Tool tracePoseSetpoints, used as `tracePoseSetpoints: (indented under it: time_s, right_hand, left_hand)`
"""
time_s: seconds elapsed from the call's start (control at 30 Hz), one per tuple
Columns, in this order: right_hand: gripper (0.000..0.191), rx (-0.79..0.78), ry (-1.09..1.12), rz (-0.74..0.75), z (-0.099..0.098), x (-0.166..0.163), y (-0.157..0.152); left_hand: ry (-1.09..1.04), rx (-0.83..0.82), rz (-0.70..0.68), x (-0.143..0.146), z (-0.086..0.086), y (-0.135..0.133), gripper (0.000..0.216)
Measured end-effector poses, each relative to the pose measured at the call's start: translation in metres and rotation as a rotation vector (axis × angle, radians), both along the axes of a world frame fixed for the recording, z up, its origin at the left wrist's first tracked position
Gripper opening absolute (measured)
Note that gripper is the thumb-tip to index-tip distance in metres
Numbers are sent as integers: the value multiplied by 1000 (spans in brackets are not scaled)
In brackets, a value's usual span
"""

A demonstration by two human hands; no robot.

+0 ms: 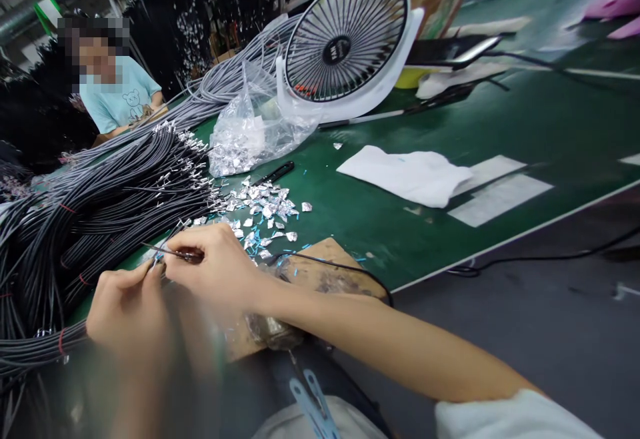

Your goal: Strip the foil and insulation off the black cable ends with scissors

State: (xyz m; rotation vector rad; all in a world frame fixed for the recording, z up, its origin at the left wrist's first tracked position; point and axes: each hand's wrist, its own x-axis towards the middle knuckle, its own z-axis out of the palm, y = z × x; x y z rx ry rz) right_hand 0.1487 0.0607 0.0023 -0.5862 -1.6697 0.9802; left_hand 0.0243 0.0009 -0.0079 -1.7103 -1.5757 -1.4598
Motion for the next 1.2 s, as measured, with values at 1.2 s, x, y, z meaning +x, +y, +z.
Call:
tracePoseSetpoints:
  time_s: [1.2]
  right_hand:
    - [25, 46, -88, 112, 5, 5, 1]
  left_hand:
    - [-38, -56, -8, -5, 13, -7, 11]
